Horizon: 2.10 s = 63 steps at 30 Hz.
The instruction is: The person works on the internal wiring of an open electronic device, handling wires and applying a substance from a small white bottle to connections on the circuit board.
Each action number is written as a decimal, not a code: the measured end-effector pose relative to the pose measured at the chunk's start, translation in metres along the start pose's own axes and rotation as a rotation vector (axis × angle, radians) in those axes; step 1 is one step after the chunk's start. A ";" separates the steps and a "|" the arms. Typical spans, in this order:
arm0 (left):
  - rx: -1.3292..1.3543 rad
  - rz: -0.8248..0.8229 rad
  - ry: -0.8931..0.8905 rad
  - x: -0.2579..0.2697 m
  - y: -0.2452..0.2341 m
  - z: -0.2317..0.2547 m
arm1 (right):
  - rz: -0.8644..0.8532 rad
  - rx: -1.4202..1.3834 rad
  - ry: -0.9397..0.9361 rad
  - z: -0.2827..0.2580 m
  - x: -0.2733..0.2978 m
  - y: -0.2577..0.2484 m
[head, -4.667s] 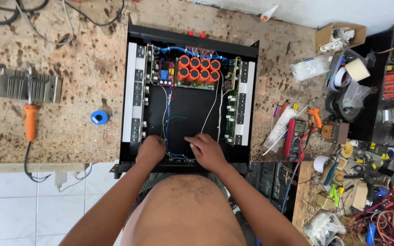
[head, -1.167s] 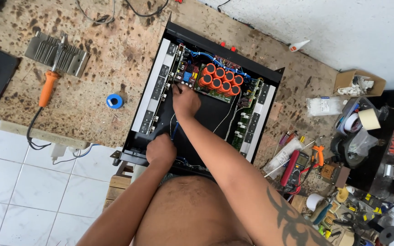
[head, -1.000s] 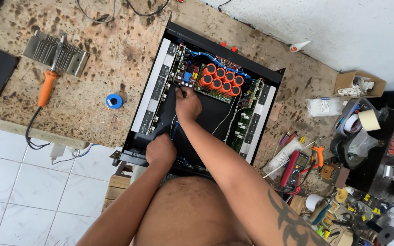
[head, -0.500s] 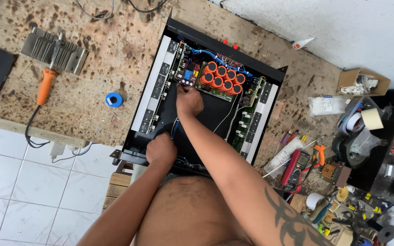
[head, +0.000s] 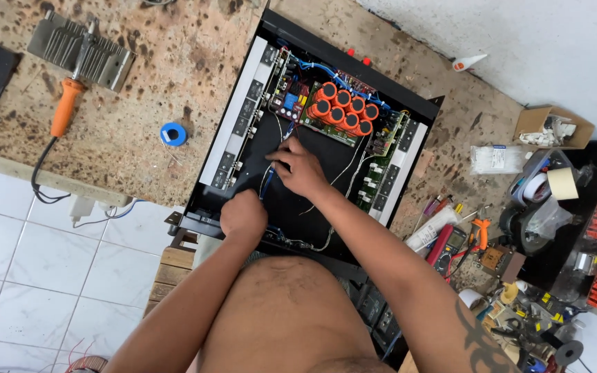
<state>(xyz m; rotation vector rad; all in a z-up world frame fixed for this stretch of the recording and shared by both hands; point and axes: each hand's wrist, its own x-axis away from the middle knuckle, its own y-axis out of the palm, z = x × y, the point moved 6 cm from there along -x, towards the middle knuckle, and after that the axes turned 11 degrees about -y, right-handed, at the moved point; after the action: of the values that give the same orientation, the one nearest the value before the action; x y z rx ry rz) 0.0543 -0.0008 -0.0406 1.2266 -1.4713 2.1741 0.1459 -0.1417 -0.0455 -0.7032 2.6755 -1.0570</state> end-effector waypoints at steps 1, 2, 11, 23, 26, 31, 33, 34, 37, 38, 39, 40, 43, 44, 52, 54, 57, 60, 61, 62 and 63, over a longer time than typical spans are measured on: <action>-0.002 -0.003 0.001 -0.002 -0.001 0.000 | 0.000 -0.001 0.004 0.001 -0.001 -0.002; -0.003 0.001 -0.004 -0.004 -0.001 0.000 | -0.048 0.015 -0.062 0.000 -0.001 -0.002; -0.057 0.025 0.026 -0.020 0.021 -0.009 | -0.276 0.182 -0.143 0.037 -0.015 0.025; -0.013 0.016 0.011 -0.008 0.002 -0.004 | -0.257 0.395 -0.527 0.002 -0.026 0.014; -0.007 0.014 0.025 0.003 -0.013 0.002 | -0.288 0.393 -0.583 0.000 -0.027 0.012; 0.047 -0.001 0.010 0.005 -0.015 0.000 | -0.360 0.393 -0.596 -0.005 -0.030 -0.001; 0.029 -0.005 0.018 0.011 -0.019 0.003 | -0.352 0.435 -0.656 -0.005 -0.031 -0.006; 0.031 -0.003 0.019 0.014 -0.023 0.005 | -0.352 0.437 -0.657 -0.008 -0.032 -0.009; 0.006 -0.004 0.023 0.021 -0.029 0.011 | -0.341 0.435 -0.667 -0.012 -0.034 -0.017; 0.013 0.001 0.023 0.021 -0.029 0.011 | -0.316 0.443 -0.667 -0.009 -0.033 -0.016; 0.019 0.006 0.023 0.022 -0.029 0.011 | -0.291 0.450 -0.668 -0.006 -0.034 -0.014; 0.021 0.009 0.025 0.014 -0.022 0.009 | -0.291 0.454 -0.670 -0.003 -0.031 -0.012; 0.006 0.014 0.014 0.001 -0.009 0.003 | -0.275 0.508 -0.706 -0.001 -0.020 -0.006; 0.011 0.003 0.006 0.002 -0.010 0.002 | -0.279 0.504 -0.727 -0.003 -0.014 -0.004; 0.044 -0.020 0.010 0.016 -0.027 0.010 | -0.153 0.315 -0.611 0.009 -0.011 -0.006; 0.028 0.010 0.017 0.010 -0.020 0.008 | -0.040 0.240 -0.422 0.016 -0.018 -0.024; 0.047 0.023 0.038 0.008 -0.019 0.007 | 0.007 0.242 -0.499 0.019 -0.019 -0.028; 0.041 0.009 0.027 0.022 -0.033 0.014 | -0.050 0.259 -0.559 0.011 -0.019 -0.025; 0.042 0.014 0.030 0.019 -0.031 0.013 | -0.046 0.263 -0.562 0.015 -0.021 -0.020; 0.040 0.001 0.018 0.014 -0.028 0.012 | -0.019 0.283 -0.549 0.020 -0.025 -0.016; 0.040 -0.016 0.002 0.012 -0.024 0.009 | 0.004 0.300 -0.536 0.025 -0.026 -0.011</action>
<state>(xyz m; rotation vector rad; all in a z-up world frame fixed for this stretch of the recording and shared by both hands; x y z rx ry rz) 0.0660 -0.0006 -0.0150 1.2443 -1.4183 2.2037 0.1805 -0.1510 -0.0568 -0.7845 2.0169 -1.0558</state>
